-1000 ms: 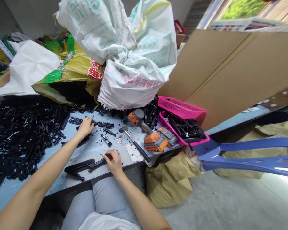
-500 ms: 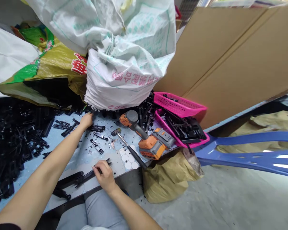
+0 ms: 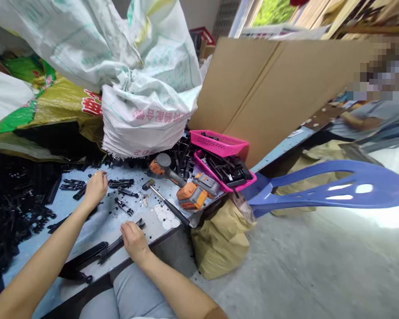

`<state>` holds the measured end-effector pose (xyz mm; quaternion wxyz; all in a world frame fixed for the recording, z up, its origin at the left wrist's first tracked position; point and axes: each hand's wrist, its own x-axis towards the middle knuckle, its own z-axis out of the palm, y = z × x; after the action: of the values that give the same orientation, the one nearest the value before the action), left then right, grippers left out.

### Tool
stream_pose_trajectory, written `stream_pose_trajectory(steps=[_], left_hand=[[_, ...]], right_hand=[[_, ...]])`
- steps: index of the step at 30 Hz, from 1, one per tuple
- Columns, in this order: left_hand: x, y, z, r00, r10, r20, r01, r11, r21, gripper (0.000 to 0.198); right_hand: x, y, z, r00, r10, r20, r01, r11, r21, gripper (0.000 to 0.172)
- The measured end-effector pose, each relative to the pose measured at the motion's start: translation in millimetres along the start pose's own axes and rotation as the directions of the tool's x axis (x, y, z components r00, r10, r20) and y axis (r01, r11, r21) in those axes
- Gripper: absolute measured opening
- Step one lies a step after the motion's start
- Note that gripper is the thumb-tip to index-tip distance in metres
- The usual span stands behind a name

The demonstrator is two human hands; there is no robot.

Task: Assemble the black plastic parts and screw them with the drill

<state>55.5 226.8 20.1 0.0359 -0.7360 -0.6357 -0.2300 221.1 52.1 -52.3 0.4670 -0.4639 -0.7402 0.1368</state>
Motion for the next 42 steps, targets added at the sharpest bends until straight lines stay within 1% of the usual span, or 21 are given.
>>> stream_pose_trajectory(steps=[2,4,6,7,8,10,12,14,16,19,22,23,25,26,28,31,34,36,39,42], left_hand=[[-34.2,-4.0,-23.4,0.998,-0.005,-0.060,0.001,0.997,-0.075,0.033],[-73.3,-12.0,-45.7,0.990,-0.038,-0.134,0.019,0.990,-0.139,0.033],[-115.0,-23.5,-63.9,0.974,-0.110,-0.201,0.075,0.982,-0.173,0.033],[-135.9,-29.8,-71.2,0.965,-0.151,-0.213,0.113,0.977,-0.182,0.033],[-156.5,-35.9,-77.3,0.959,-0.192,-0.210,0.153,0.970,-0.187,0.033],[-195.4,-45.8,-86.8,0.952,-0.255,-0.170,0.222,0.955,-0.196,0.032],[-228.6,-51.5,-93.3,0.943,-0.304,-0.132,0.276,0.941,-0.199,0.033],[-253.6,-53.7,-97.2,0.931,-0.345,-0.122,0.316,0.926,-0.208,0.034],[-269.9,-53.6,-98.3,0.921,-0.372,-0.117,0.339,0.912,-0.232,0.034],[-281.3,-50.6,-96.8,0.915,-0.388,-0.108,0.350,0.898,-0.267,0.032],[-282.6,-46.9,-94.6,0.916,-0.383,-0.123,0.344,0.904,-0.252,0.032],[-281.8,-46.2,-94.0,0.916,-0.377,-0.135,0.340,0.910,-0.235,0.032],[-279.9,-46.1,-93.1,0.920,-0.361,-0.153,0.332,0.925,-0.184,0.032],[-279.0,-46.6,-92.8,0.924,-0.350,-0.155,0.328,0.933,-0.149,0.032],[-277.7,-48.0,-92.9,0.936,-0.322,-0.139,0.316,0.946,-0.065,0.031],[-275.7,-49.3,-96.1,0.960,-0.266,-0.084,0.272,0.960,0.072,0.029],[-270.0,-49.0,-104.7,0.984,-0.178,0.025,0.170,0.967,0.188,0.025],[-263.9,-48.4,-111.6,0.986,-0.124,0.112,0.095,0.967,0.235,0.023],[-256.5,-47.7,-116.6,0.977,-0.071,0.201,0.017,0.966,0.259,0.021],[-259.0,-48.1,-108.9,0.977,-0.058,0.206,0.007,0.971,0.240,0.022]], right_hand=[[-0.5,0.2,2.8,1.000,-0.030,-0.004,0.030,0.998,-0.061,0.019],[1.3,1.2,4.2,0.998,-0.062,0.009,0.062,0.993,-0.103,0.018],[4.5,2.9,3.5,0.994,-0.098,0.040,0.103,0.984,-0.146,0.018],[6.0,3.8,2.2,0.991,-0.118,0.064,0.127,0.978,-0.166,0.019],[7.2,4.8,0.4,0.986,-0.138,0.092,0.153,0.971,-0.182,0.020],[8.1,6.5,-3.8,0.973,-0.173,0.150,0.200,0.960,-0.193,0.021],[8.2,8.2,-7.7,0.963,-0.187,0.193,0.224,0.956,-0.190,0.021],[9.0,9.7,-9.8,0.958,-0.179,0.225,0.220,0.960,-0.173,0.022],[11.5,9.9,-10.4,0.955,-0.148,0.257,0.186,0.974,-0.132,0.022],[18.0,3.8,-11.0,0.962,-0.063,0.266,0.063,0.998,0.010,0.022],[25.2,-10.9,-10.6,0.964,0.044,0.264,-0.098,0.976,0.194,0.022],[27.3,-16.4,-9.4,0.960,0.066,0.274,-0.134,0.962,0.239,0.023],[30.5,-25.9,-5.7,0.952,0.069,0.298,-0.160,0.942,0.296,0.022],[31.5,-29.4,-3.4,0.950,0.055,0.307,-0.153,0.940,0.304,0.022],[32.7,-33.4,0.8,0.948,-0.001,0.319,-0.097,0.951,0.293,0.020],[33.3,-34.8,4.3,0.936,-0.137,0.325,0.056,0.967,0.248,0.018],[34.0,-35.4,5.4,0.906,-0.262,0.333,0.198,0.957,0.213,0.017],[34.7,-36.5,5.7,0.873,-0.323,0.365,0.263,0.943,0.204,0.017],[35.4,-38.1,6.2,0.837,-0.362,0.411,0.305,0.931,0.200,0.018],[34.5,-38.1,6.1,0.831,-0.366,0.419,0.304,0.930,0.208,0.018]])
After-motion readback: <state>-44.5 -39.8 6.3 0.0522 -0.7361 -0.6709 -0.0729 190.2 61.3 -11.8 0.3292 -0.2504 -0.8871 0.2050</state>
